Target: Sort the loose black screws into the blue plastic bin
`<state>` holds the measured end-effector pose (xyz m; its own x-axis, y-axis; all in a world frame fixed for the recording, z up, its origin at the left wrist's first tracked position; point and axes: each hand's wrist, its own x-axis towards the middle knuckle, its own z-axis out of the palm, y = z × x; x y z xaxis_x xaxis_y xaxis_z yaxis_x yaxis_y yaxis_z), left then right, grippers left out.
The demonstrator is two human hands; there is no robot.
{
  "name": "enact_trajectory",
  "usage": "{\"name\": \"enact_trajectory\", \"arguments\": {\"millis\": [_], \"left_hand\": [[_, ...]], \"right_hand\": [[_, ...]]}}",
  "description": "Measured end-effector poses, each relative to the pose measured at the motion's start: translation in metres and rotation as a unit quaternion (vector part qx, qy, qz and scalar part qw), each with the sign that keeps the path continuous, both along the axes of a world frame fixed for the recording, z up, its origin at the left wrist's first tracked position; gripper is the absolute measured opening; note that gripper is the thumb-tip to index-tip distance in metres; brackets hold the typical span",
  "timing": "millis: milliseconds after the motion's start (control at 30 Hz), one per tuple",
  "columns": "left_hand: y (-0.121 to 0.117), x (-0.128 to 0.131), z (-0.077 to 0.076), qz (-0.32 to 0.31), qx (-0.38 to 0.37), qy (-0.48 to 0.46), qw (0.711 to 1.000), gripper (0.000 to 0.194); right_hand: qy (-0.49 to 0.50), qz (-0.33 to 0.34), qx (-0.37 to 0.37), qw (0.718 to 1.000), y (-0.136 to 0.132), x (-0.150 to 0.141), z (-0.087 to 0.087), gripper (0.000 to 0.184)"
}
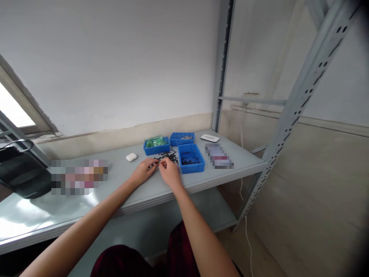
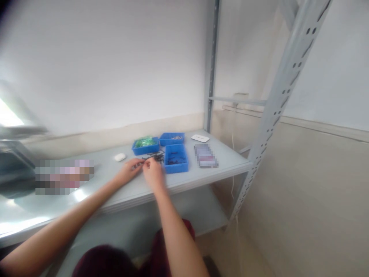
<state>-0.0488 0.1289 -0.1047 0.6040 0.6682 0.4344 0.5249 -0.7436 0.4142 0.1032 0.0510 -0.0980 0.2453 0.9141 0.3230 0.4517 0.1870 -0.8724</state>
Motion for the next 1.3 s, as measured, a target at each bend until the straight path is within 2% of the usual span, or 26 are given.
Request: {"name": "enact_trajectory", "arguments": {"millis": [533, 800, 933, 1100, 1300], "left_hand": [[-0.003, 0.0, 0.001, -0.026, 0.027, 0.01, 0.999, 0.026], [-0.016, 0.003, 0.011, -0.037, 0.005, -0.01, 0.999, 0.026], [-0.019, 0.006, 0.018, -0.036, -0.043, -0.057, 0.997, 0.026], [-0.014, 0.004, 0.021, -0.028, -0.176, -0.17, 0.969, 0.025], [-0.011, 0.01, 0.022, -0.055, -0.272, -0.19, 0.942, 0.03]], "right_hand": [[0.02, 0.01, 0.02, 1.0, 0.0, 0.002, 0.0, 0.009], [0.047, 0.019, 0.023, 0.998, 0.003, 0.004, -0.006, 0.011], [0.048, 0.016, 0.022, 0.998, 0.006, 0.006, -0.009, 0.012], [0.045, 0.032, 0.014, 0.998, 0.005, 0.006, -0.008, 0.012], [0.042, 0.02, 0.018, 0.999, 0.005, 0.006, -0.007, 0.013]]}}
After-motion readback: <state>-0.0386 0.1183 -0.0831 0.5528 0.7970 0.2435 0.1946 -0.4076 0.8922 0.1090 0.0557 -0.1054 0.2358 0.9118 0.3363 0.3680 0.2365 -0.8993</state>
